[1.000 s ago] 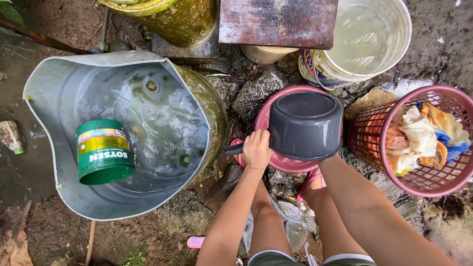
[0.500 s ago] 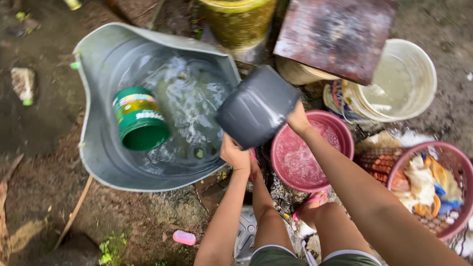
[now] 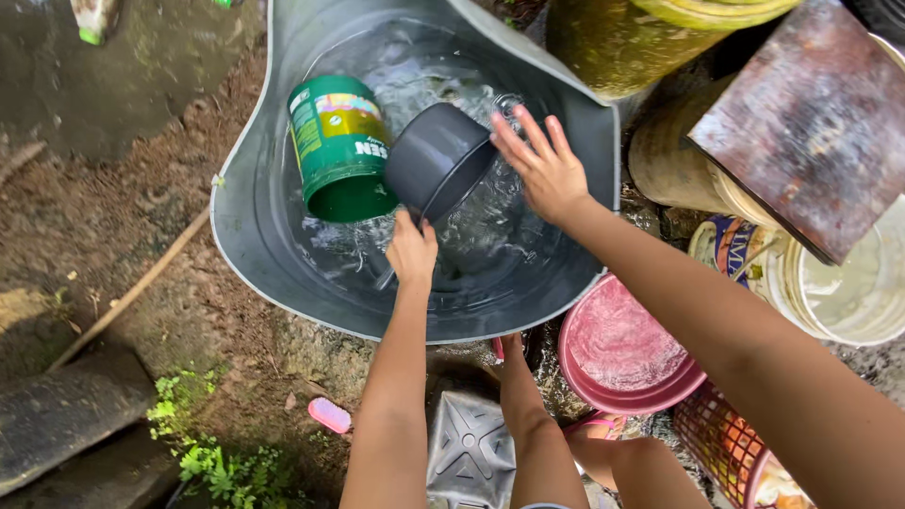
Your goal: The person washes clothes in a basin by hand, dipping items in water, scrubbing them, and moving them into a laundry basket. They use a ladle to scoop water from a large container into the basin while rinsing.
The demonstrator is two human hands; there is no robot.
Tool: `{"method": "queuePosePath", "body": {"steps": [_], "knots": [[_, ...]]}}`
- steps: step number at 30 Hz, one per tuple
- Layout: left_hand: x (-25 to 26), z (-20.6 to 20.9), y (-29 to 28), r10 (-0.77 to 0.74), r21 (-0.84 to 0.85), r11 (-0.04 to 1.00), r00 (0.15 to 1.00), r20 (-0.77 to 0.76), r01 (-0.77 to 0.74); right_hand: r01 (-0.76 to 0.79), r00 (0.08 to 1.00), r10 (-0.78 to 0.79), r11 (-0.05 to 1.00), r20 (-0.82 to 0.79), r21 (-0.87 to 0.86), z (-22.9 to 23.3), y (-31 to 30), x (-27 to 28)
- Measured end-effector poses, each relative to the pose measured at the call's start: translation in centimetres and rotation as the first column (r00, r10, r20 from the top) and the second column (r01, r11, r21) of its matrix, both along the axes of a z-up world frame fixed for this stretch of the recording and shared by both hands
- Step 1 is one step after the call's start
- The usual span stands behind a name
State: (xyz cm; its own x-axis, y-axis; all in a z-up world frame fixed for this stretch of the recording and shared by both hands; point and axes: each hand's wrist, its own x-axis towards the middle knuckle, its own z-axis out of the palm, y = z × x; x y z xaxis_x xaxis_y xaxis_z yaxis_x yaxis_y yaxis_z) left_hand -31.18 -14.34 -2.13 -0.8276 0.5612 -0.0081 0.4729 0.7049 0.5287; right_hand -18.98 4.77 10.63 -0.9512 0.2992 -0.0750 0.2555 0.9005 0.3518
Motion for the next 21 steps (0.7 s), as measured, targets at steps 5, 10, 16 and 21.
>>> {"method": "queuePosePath", "body": {"steps": [5,10,16,21], "knots": [[-1.4,-5.2,-0.3,-0.155,-0.250,0.957,0.988,-0.022,0.145,-0.035,0.999,0.036,0.999,-0.021,0.025,-2.1,2.0,-1.3],[-0.5,-9.0,-1.4,-0.090,-0.291,0.952,0.996,0.026,0.094,-0.063,0.996,0.062,0.998,0.059,0.016,-3.3,3.2,-1.8],[-0.3,-11.3,-2.4,-0.037,-0.390,0.917,0.994,0.106,0.076,-0.026,0.988,0.041,0.995,0.146,-0.101,-4.8,2.5,-2.2],[-0.3,-14.4,-3.0,0.017,-0.418,0.908,0.999,0.034,-0.002,0.010,0.989,0.009,0.992,0.146,-0.129,-5.2,2.1,-2.0]]}}
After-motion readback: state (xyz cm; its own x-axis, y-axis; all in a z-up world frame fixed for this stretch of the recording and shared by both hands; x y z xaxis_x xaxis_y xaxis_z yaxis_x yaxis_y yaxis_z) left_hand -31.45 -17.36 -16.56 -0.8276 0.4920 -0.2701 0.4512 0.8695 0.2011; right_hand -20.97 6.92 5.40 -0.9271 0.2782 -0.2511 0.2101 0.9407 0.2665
